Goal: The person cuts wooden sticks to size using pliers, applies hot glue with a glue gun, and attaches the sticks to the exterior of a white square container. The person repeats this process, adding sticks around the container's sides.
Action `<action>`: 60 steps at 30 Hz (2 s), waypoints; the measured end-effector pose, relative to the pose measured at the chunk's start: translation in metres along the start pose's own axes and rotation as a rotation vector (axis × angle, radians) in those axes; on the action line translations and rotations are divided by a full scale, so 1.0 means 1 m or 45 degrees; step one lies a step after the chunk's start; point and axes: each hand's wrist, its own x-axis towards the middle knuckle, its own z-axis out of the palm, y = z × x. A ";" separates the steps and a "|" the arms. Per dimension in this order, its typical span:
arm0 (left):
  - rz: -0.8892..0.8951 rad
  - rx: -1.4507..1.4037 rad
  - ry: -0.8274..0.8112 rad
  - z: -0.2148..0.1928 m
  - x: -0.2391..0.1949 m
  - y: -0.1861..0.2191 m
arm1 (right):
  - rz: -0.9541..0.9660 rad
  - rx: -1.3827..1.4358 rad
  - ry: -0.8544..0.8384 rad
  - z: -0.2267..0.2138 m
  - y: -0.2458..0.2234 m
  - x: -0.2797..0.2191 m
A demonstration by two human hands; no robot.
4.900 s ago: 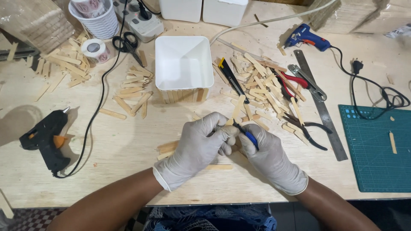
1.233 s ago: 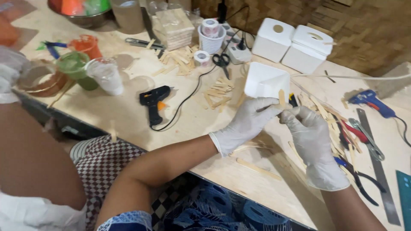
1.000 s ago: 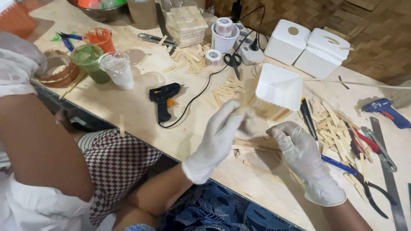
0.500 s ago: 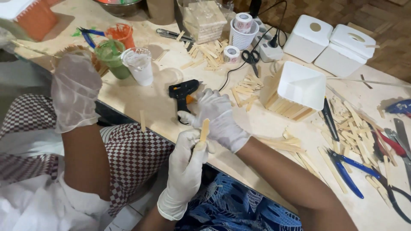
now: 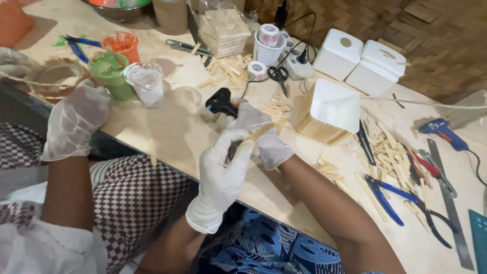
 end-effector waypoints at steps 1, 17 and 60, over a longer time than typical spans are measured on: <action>0.004 -0.009 -0.008 0.006 0.011 -0.002 | 0.008 -0.004 0.009 -0.013 0.015 -0.004; 0.006 0.125 -0.107 0.102 0.104 -0.057 | -0.031 1.358 0.707 -0.062 0.143 -0.085; -0.411 0.010 -0.153 0.097 0.091 -0.061 | -0.040 1.391 0.568 -0.059 0.154 -0.077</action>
